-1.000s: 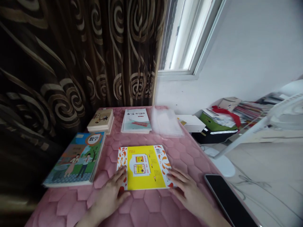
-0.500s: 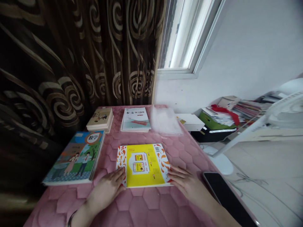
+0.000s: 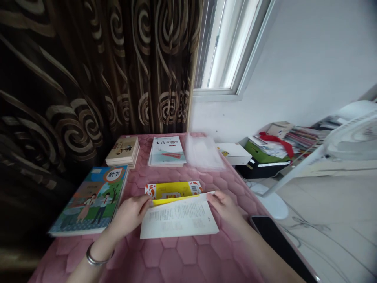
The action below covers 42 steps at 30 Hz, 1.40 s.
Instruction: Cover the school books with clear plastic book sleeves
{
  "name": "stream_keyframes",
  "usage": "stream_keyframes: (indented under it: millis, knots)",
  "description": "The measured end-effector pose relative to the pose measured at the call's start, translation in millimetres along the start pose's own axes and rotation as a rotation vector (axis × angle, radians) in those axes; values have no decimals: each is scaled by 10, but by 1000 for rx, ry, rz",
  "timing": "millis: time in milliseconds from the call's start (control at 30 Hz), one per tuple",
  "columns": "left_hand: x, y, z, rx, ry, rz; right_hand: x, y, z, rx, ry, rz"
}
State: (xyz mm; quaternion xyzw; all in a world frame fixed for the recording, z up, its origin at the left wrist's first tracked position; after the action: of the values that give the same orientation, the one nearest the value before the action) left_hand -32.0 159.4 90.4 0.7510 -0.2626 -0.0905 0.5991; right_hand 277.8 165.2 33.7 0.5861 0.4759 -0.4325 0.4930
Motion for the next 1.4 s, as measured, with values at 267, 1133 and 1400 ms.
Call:
stream_keyframes:
  millis: [267,1133,1400]
  knots:
    - [-124,26,-71,37,55,85,-86,-1,-62,-54,-19,-121]
    - [1197,-1105,339,-8,-497,-608,54,-93,-637,201,-19,-304]
    - [1202,-1254,327,106,-396,-685,48,-141,-684,205,3,-359]
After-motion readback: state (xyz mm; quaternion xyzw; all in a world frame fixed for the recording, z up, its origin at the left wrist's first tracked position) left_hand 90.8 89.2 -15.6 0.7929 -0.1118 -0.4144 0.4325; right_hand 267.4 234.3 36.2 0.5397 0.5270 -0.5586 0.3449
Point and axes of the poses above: each hand's wrist, its own z-axis away from the middle knuckle, its own y-axis out of the back of the hand, x = y × z, the point moved 8 cm from there along -z, towards the middle knuckle, and after that the axes turned 8 degrees about -z, right-handed, at the moved point
